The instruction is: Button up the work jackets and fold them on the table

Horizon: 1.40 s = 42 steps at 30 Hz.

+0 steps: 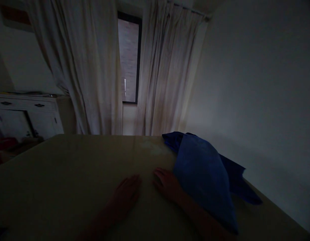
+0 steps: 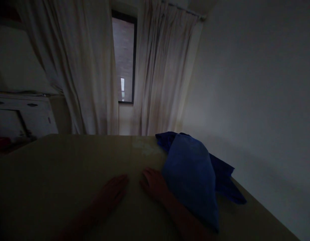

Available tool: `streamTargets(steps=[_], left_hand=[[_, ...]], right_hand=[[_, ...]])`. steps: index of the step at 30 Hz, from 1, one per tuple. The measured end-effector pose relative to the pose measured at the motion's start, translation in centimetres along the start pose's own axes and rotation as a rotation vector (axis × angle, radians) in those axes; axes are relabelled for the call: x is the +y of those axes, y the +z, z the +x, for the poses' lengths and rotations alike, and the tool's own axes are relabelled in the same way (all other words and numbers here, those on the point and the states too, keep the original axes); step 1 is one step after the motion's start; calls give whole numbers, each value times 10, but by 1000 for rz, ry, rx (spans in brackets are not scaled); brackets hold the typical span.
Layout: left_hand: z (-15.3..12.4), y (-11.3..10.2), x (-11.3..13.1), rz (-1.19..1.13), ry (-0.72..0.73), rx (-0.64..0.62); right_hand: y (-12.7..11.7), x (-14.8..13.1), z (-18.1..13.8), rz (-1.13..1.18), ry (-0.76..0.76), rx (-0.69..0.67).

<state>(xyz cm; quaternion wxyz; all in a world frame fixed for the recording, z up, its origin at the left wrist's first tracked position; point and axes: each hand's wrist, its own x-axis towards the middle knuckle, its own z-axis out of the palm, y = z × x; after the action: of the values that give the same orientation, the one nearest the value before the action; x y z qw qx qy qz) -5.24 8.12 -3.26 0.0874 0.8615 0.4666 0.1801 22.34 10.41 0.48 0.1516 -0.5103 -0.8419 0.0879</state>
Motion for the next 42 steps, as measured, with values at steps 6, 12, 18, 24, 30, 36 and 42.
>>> streamTargets(steps=[6, 12, 18, 24, 30, 36, 42], left_hand=[[1, -1, 1, 22, -1, 19], [2, -1, 3, 21, -19, 37], [1, 2, -1, 44, -19, 19], [1, -2, 4, 15, -13, 53], [1, -2, 2, 30, -6, 22], [2, 2, 1, 152, -33, 73], [3, -1, 6, 110, -128, -48]], right_hand=[[3, 1, -4, 8, -5, 13], [3, 4, -6, 21, -12, 39], [3, 4, -6, 20, -8, 43], [5, 5, -6, 30, -15, 51], [5, 5, -6, 22, -17, 55], [8, 10, -3, -15, -33, 89], [8, 12, -3, 28, -76, 76]])
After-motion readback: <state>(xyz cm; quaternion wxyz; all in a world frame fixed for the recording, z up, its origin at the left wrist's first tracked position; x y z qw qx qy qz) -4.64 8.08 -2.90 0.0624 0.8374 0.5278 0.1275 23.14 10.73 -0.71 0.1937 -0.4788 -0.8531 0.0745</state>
